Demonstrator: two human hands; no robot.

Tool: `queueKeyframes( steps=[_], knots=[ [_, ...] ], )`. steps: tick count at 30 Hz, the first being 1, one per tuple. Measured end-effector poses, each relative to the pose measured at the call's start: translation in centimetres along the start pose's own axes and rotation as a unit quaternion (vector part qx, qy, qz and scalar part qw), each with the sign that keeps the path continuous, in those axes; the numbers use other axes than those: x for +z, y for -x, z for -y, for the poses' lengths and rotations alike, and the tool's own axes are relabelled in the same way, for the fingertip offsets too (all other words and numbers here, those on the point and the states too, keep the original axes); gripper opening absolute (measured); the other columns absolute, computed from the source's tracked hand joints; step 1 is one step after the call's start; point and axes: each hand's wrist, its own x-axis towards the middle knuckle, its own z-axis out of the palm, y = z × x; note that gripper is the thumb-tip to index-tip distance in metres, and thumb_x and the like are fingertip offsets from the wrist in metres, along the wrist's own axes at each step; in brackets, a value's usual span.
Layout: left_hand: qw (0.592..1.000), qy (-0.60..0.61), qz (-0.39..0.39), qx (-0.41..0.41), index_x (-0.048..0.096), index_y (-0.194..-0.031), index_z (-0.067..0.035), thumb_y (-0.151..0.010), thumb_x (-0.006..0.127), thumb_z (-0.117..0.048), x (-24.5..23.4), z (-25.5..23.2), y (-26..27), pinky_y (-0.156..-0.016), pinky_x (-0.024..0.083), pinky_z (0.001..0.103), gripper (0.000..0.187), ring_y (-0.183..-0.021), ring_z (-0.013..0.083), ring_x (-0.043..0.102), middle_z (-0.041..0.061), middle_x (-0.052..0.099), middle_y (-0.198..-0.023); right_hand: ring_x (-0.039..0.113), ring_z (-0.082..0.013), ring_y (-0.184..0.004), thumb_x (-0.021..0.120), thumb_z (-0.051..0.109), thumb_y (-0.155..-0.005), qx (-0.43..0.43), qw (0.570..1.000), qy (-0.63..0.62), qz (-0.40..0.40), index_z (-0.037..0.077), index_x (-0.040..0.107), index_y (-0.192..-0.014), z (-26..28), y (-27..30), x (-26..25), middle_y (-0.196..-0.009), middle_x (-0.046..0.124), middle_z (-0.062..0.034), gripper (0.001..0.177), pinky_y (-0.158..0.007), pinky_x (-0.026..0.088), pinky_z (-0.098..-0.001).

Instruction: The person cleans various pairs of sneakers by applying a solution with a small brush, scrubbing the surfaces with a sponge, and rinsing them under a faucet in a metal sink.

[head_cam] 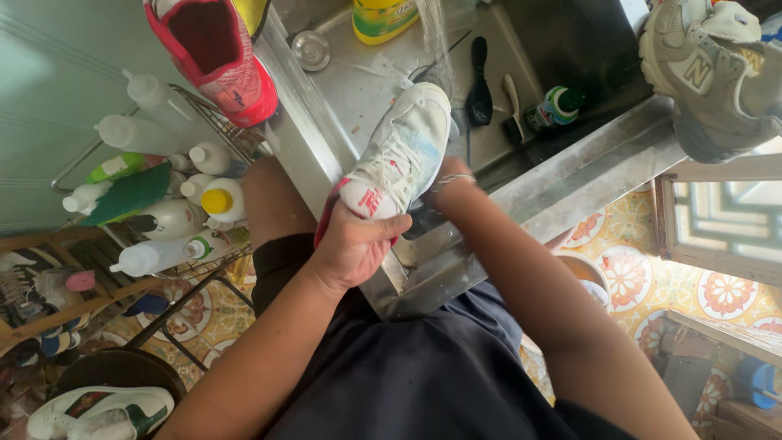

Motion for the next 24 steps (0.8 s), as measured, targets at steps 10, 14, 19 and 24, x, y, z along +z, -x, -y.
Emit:
queueKeyframes(
  steps=[10,14,19,24],
  knots=[
    [0.983,0.178,0.027,-0.027,0.045,-0.152,0.003,-0.115,0.051,-0.036,1.0,-1.5,-0.3,-0.100,0.049,0.036,0.055,-0.128,0.0231,0.057,0.013,0.058,-0.145,0.073,-0.0320,-0.103,0.060,0.025,-0.101,0.008,0.995,0.091,0.026,0.014,0.078,-0.115,-0.8,0.0,0.9,-0.112,0.076,-0.0130,0.026,-0.088,0.058,-0.0440],
    [0.977,0.206,0.055,-0.021,0.041,-0.157,0.004,-0.120,0.046,-0.043,0.3,-0.9,-0.3,-0.104,0.047,0.038,0.060,-0.137,0.0249,0.052,0.014,0.053,-0.152,0.072,-0.0341,-0.098,0.060,0.018,-0.097,0.065,0.981,-0.145,-0.110,0.016,0.075,-0.123,-4.9,7.1,-0.6,-0.107,0.076,-0.0137,0.030,-0.086,0.056,-0.0448],
    [0.983,0.178,0.017,-0.043,0.040,-0.153,0.004,-0.109,0.043,-0.046,2.1,-1.4,-0.7,-0.117,0.041,0.037,0.066,-0.143,0.0240,0.050,0.013,0.051,-0.153,0.072,-0.0311,-0.085,0.065,0.009,-0.100,0.009,0.862,-0.341,-0.375,0.015,0.061,-0.148,-5.9,16.5,-0.9,-0.095,0.073,-0.0133,0.049,-0.078,0.054,-0.0388],
    [0.980,0.181,0.020,-0.078,0.040,-0.153,0.005,-0.112,0.041,-0.046,3.2,0.5,-1.3,-0.122,0.033,0.040,0.066,-0.142,0.0252,0.048,0.014,0.052,-0.150,0.073,-0.0239,-0.080,0.075,0.006,-0.088,-0.115,0.836,-0.348,-0.407,0.010,0.067,-0.134,-1.3,20.4,0.8,-0.097,0.072,-0.0120,0.047,-0.072,0.056,-0.0348]
  ],
)
